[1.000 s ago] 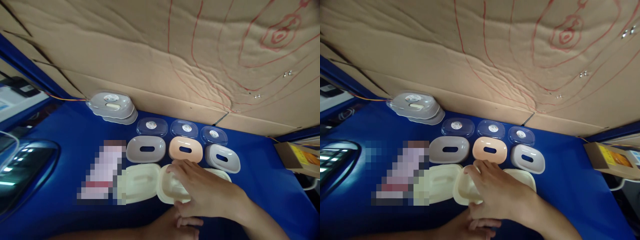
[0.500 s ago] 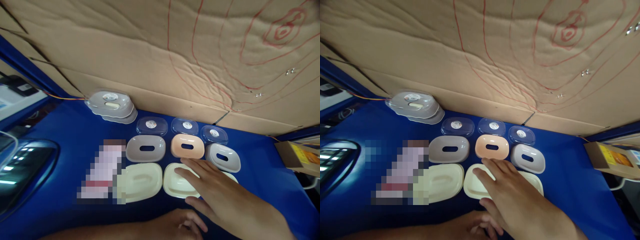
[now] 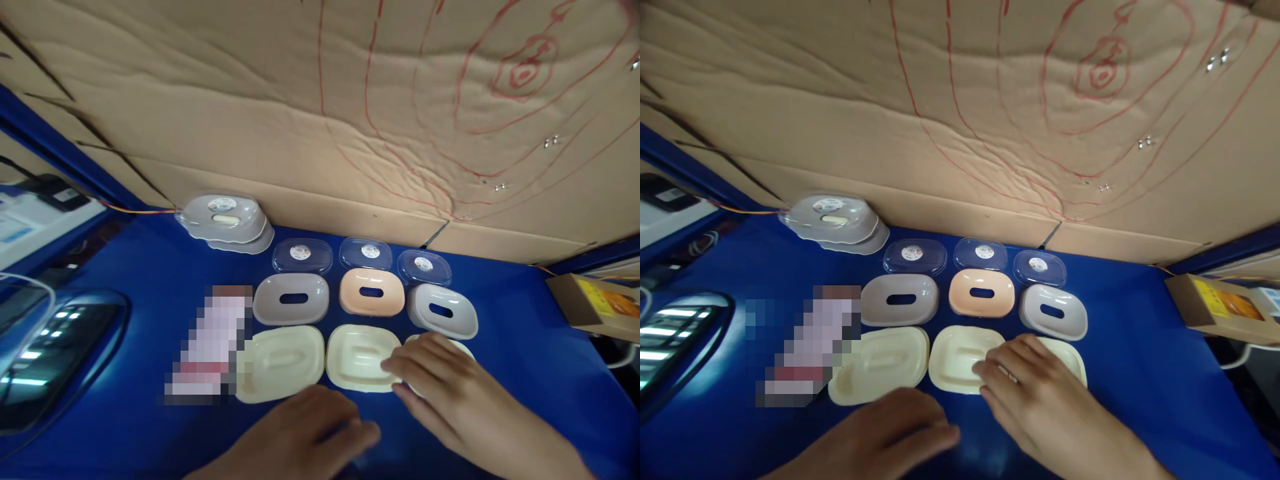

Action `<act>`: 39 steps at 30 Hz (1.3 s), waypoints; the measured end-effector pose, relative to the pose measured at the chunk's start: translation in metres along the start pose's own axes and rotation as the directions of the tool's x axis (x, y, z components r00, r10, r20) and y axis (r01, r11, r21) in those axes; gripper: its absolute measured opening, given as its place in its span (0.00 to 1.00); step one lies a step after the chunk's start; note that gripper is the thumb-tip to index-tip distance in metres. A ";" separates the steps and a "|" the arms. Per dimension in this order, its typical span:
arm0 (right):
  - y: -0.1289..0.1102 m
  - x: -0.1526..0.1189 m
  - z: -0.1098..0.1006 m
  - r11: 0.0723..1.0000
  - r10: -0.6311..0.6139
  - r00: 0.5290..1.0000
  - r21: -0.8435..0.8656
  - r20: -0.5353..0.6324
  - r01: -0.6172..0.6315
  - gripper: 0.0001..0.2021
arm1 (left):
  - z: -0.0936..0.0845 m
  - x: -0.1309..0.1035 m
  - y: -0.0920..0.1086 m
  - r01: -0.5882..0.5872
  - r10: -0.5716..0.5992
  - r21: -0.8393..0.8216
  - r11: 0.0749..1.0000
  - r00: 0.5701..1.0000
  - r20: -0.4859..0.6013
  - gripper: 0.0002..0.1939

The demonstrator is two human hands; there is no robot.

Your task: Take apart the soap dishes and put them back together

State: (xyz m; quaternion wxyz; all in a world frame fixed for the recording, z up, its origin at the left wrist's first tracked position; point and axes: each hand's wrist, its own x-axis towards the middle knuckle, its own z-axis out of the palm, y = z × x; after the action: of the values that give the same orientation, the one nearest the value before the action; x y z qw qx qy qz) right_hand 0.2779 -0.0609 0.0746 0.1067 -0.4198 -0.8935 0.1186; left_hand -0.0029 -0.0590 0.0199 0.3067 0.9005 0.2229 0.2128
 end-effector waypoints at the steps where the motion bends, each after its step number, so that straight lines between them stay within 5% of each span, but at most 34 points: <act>1: 0.000 0.001 0.011 0.999 -0.026 0.999 0.023 -0.027 0.027 0.10 | -0.001 -0.010 -0.004 0.061 -0.054 0.069 0.996 0.994 -0.100 0.16; 5: 0.000 0.002 0.054 0.994 -0.106 0.979 0.014 -0.172 0.110 0.18 | 0.014 -0.042 -0.020 0.368 -0.242 0.299 0.880 0.891 -0.385 0.17; 9: -0.009 -0.001 0.091 0.975 -0.215 0.959 0.021 -0.184 0.222 0.14 | 0.022 -0.052 -0.026 0.405 -0.237 0.356 0.842 0.871 -0.431 0.16; 13: -0.017 -0.009 0.115 0.929 -0.370 0.921 -0.032 -0.121 0.369 0.11 | 0.000 -0.038 -0.047 0.377 -0.185 0.430 0.820 0.887 -0.424 0.18; 18: -0.019 -0.015 0.122 0.884 -0.454 0.891 -0.136 -0.029 0.446 0.24 | -0.038 -0.005 -0.088 0.397 -0.310 0.575 0.716 0.918 -0.247 0.28; 23: -0.021 -0.013 0.130 0.894 -0.439 0.897 -0.119 -0.048 0.431 0.21 | -0.048 0.012 -0.101 0.394 -0.405 0.570 0.721 0.907 -0.115 0.35; 33: -0.022 -0.011 0.129 0.922 -0.384 0.923 -0.054 0.001 0.384 0.22 | -0.059 0.023 -0.100 0.428 -0.397 0.519 0.740 0.901 -0.177 0.39; 39: -0.024 -0.007 0.120 0.942 -0.331 0.942 -0.031 0.063 0.333 0.23 | -0.056 0.000 -0.059 0.467 -0.354 0.487 0.738 0.883 -0.309 0.41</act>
State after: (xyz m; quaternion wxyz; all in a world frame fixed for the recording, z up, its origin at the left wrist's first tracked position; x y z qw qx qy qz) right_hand 0.2306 -0.0959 -0.0327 0.0911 -0.2619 -0.9564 0.0922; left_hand -0.0475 0.0087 0.0221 0.0518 0.8524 0.4971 0.1538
